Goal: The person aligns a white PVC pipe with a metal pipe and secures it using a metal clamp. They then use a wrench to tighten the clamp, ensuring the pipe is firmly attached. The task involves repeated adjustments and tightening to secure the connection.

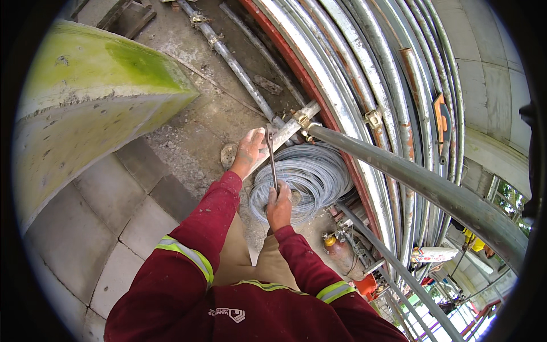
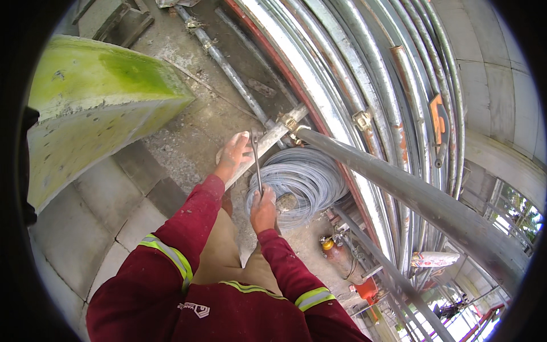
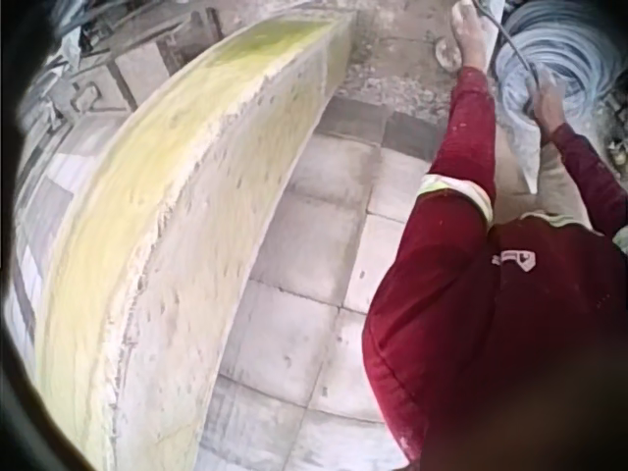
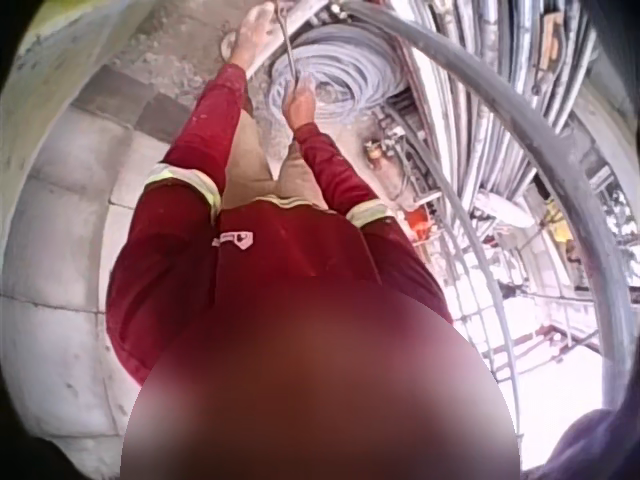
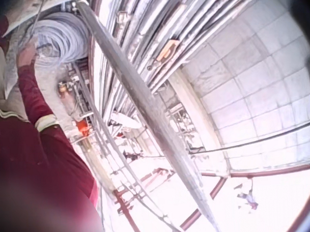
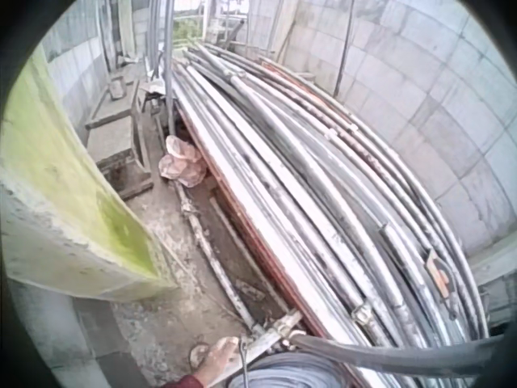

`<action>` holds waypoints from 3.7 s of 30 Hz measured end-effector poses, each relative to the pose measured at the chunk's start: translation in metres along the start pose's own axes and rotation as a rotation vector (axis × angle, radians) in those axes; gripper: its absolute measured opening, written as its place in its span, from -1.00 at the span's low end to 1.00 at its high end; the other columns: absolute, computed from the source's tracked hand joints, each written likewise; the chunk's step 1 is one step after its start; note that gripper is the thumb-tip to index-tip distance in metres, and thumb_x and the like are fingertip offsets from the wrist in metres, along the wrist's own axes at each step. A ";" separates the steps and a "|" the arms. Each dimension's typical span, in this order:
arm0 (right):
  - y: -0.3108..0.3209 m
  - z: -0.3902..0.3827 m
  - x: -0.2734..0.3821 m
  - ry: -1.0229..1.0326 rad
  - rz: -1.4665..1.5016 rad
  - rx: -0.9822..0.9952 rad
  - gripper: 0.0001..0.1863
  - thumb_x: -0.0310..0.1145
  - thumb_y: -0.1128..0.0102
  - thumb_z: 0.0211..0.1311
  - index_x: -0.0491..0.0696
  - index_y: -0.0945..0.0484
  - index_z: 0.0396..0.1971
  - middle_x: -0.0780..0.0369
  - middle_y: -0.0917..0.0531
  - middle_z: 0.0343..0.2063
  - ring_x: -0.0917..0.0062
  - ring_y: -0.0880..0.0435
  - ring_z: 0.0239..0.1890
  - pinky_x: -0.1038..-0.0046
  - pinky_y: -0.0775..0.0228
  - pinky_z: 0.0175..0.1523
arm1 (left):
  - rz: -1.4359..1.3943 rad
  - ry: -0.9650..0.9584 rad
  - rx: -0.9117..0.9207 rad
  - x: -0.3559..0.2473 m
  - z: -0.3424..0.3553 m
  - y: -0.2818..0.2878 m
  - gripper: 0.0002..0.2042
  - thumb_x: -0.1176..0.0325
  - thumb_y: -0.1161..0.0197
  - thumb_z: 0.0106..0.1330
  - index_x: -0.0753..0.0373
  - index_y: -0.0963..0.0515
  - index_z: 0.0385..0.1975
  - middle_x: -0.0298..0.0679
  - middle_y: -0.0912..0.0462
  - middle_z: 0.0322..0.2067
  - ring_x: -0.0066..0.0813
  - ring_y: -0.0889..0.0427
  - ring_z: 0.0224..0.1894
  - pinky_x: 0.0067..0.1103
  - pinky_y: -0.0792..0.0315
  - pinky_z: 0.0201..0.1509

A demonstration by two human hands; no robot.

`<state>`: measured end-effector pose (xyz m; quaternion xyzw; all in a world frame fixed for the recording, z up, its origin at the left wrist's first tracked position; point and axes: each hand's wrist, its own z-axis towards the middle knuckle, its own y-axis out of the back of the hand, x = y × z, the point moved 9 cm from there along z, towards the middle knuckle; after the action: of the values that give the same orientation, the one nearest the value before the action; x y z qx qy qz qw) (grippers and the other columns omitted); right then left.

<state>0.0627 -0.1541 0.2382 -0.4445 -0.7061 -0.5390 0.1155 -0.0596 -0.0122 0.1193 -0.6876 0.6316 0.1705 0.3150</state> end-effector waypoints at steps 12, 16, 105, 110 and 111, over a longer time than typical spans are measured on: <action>0.068 0.036 0.022 -0.194 0.279 -0.065 -0.51 -0.21 -0.17 0.61 -0.21 -0.47 0.35 0.09 -0.63 0.04 0.36 -0.63 0.09 0.30 -0.48 0.25 | 0.332 0.096 0.179 -0.002 0.133 -0.032 -0.58 0.00 -0.11 0.61 0.20 -0.67 0.12 -0.37 -0.56 -0.44 -0.59 -0.47 -0.49 -0.54 -0.39 -0.44; 0.256 0.041 0.014 0.103 0.521 -0.517 -0.29 0.14 0.01 0.65 -0.11 -0.30 0.49 0.09 -0.56 0.20 0.38 -0.59 0.20 0.33 -0.48 0.23 | 0.481 -0.119 0.234 -0.005 0.151 -0.035 -0.50 -0.03 -0.12 0.60 0.24 -0.63 0.25 -0.35 -0.60 -0.40 -0.53 -0.47 -0.41 -0.56 -0.44 -0.21; -0.116 0.173 -0.027 -0.706 1.293 0.020 -0.67 -0.08 -0.02 0.69 -0.06 -0.53 0.03 0.38 -0.58 -0.39 0.62 -0.62 -0.33 0.49 -0.55 -0.22 | 0.406 0.002 0.022 -0.025 0.154 0.007 -0.52 -0.16 -0.13 0.58 0.22 -0.57 -0.02 -0.37 -0.49 -0.48 -0.55 -0.47 -0.56 -0.56 -0.39 -0.55; -0.119 0.170 -0.034 -0.662 1.397 0.056 -0.67 -0.09 0.03 0.70 -0.06 -0.48 0.08 0.42 -0.44 -0.46 0.67 -0.50 -0.40 0.52 -0.48 -0.29 | 0.703 0.082 0.355 -0.004 0.187 -0.049 -0.40 -0.29 -0.01 0.58 0.19 -0.49 0.15 -0.23 -0.55 -0.34 -0.46 -0.57 -0.41 -0.50 -0.46 -0.49; -0.120 0.170 -0.034 -0.654 1.422 0.058 -0.66 -0.10 0.05 0.71 -0.07 -0.47 0.10 0.41 -0.45 -0.46 0.67 -0.51 -0.40 0.53 -0.47 -0.30 | 0.720 0.098 0.349 -0.004 0.187 -0.051 -0.40 -0.29 0.00 0.58 0.18 -0.49 0.16 -0.23 -0.55 -0.34 -0.46 -0.57 -0.40 -0.50 -0.46 -0.48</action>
<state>0.0460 -0.0271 0.0705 -0.9230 -0.2639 -0.1587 0.2307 0.0205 0.1125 -0.0062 -0.3659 0.8658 0.1270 0.3168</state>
